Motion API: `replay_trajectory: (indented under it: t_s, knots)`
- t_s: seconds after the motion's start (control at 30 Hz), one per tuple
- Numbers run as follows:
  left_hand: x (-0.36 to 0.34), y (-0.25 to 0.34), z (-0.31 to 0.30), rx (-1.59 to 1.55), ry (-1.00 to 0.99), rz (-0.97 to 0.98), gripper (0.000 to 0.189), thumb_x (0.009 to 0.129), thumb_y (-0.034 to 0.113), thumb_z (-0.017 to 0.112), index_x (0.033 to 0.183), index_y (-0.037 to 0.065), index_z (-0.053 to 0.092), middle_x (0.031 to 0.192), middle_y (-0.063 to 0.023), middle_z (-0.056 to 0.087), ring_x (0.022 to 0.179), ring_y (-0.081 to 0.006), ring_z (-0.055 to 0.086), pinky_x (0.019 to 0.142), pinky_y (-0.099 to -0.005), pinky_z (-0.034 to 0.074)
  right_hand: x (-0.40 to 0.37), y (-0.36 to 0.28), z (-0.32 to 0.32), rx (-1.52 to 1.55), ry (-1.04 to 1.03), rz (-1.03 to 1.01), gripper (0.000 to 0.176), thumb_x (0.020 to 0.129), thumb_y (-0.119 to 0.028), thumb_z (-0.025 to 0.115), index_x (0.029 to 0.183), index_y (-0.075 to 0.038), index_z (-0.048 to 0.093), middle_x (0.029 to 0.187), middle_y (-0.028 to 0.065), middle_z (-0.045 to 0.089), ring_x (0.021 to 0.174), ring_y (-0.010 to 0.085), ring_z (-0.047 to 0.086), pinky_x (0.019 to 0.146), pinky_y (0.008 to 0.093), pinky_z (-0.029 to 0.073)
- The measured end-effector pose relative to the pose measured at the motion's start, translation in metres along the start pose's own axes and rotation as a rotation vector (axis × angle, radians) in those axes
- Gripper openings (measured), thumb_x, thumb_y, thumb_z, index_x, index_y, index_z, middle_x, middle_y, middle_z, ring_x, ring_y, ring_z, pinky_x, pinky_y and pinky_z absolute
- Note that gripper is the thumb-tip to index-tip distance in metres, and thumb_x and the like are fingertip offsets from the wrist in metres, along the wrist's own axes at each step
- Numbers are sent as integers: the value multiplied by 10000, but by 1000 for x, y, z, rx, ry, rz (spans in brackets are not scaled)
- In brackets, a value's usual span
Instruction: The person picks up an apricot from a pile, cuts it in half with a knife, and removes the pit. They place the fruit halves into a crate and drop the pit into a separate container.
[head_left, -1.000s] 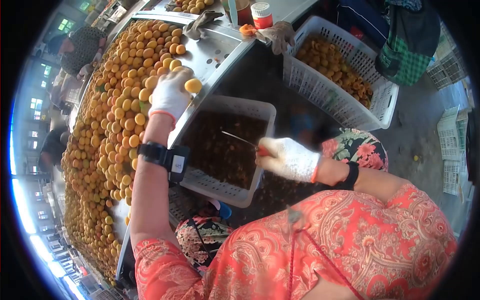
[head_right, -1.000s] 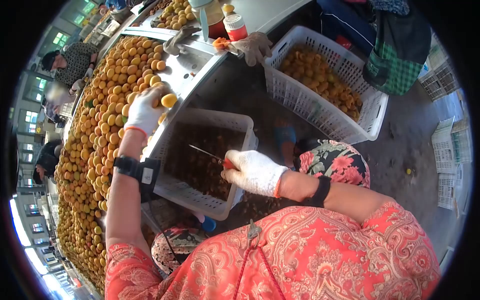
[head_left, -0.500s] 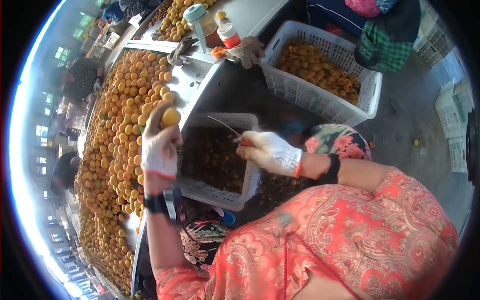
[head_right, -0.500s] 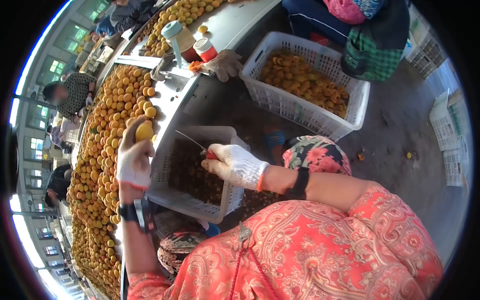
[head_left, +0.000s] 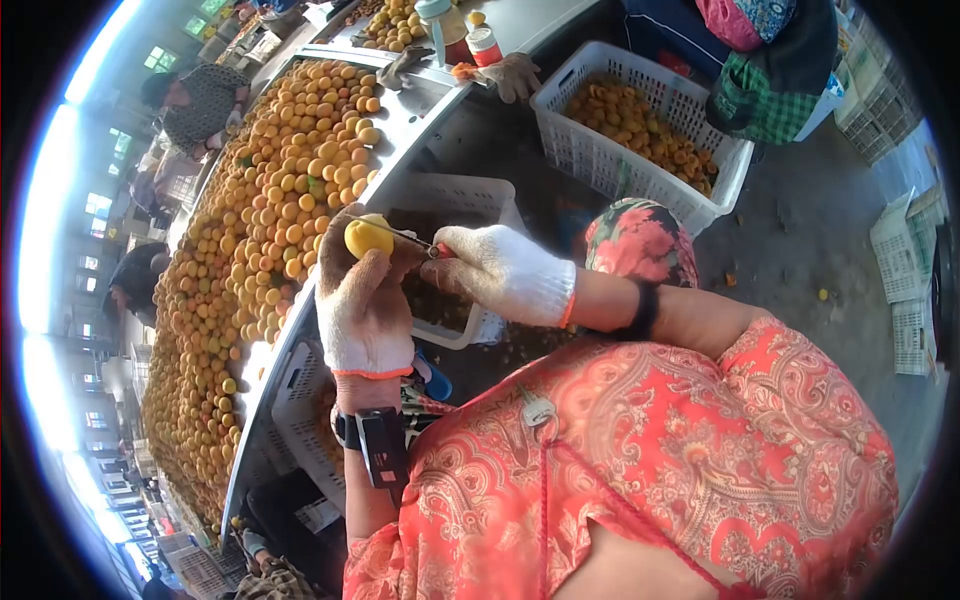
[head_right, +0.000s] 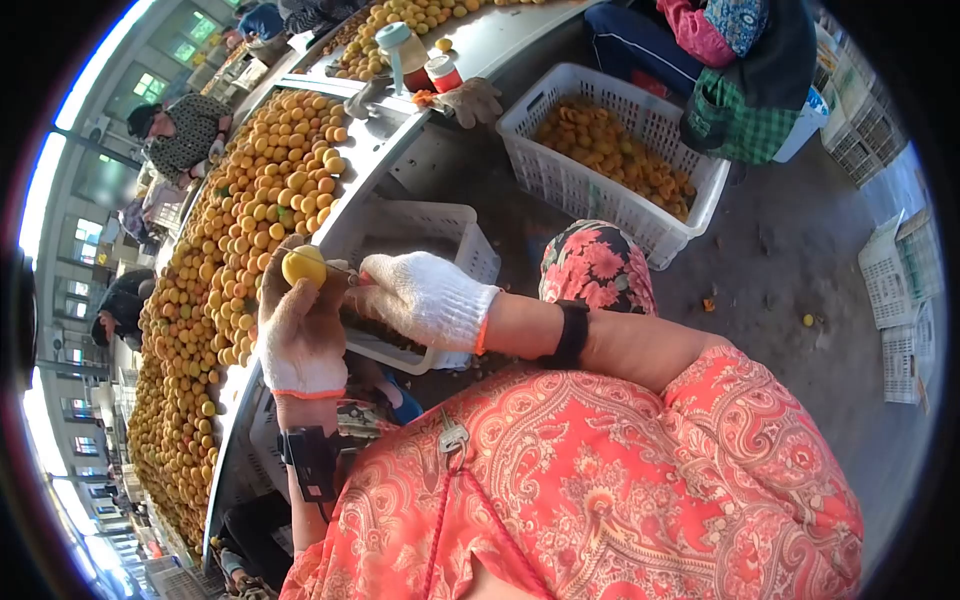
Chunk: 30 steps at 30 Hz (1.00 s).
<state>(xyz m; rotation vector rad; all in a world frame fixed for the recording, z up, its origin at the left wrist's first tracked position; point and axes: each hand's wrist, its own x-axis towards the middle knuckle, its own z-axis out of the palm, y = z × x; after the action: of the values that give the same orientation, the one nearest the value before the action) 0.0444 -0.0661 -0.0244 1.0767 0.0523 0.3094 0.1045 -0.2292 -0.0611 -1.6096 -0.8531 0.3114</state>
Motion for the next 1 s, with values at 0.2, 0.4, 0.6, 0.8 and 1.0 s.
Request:
replay_trajectory:
  t_s: [0.2,0.4,0.6,0.8,1.0]
  knots:
    - [-26,19,13,135,78,100,463,786,-47,601,1236,-10,498,1094,-119,588,952,-252,641,855,-373,532,-14,-31,8,-28,-59,21,304,991,-308,581,971,-6,556,739,167,598,691,185,577,645,357,460]
    - [-40,28,16,135,130,103,465,792,-98,593,1235,-7,486,1079,-122,588,926,-236,646,829,-346,541,-18,-34,17,-38,-4,-72,293,944,-286,621,968,5,600,753,243,631,723,382,659,608,434,479]
    - [-47,27,5,230,142,99,343,794,-20,691,1126,20,614,961,-47,643,841,-140,626,754,-285,539,-26,-36,23,163,-42,-106,237,987,-161,508,1133,-11,619,833,90,669,734,139,628,624,308,498]
    - [-56,35,0,218,168,54,362,812,-14,710,1154,-8,590,966,-79,636,824,-148,655,726,-270,569,-24,-51,24,153,-162,114,225,1004,-174,485,1078,-10,620,699,-38,508,633,40,439,540,235,362]
    - [-65,38,-1,254,199,125,407,772,-7,730,1148,-26,575,903,-65,624,740,-121,625,643,-254,546,-27,-63,29,117,-203,121,228,1010,-193,497,1058,7,594,696,-24,503,628,44,425,536,236,351]
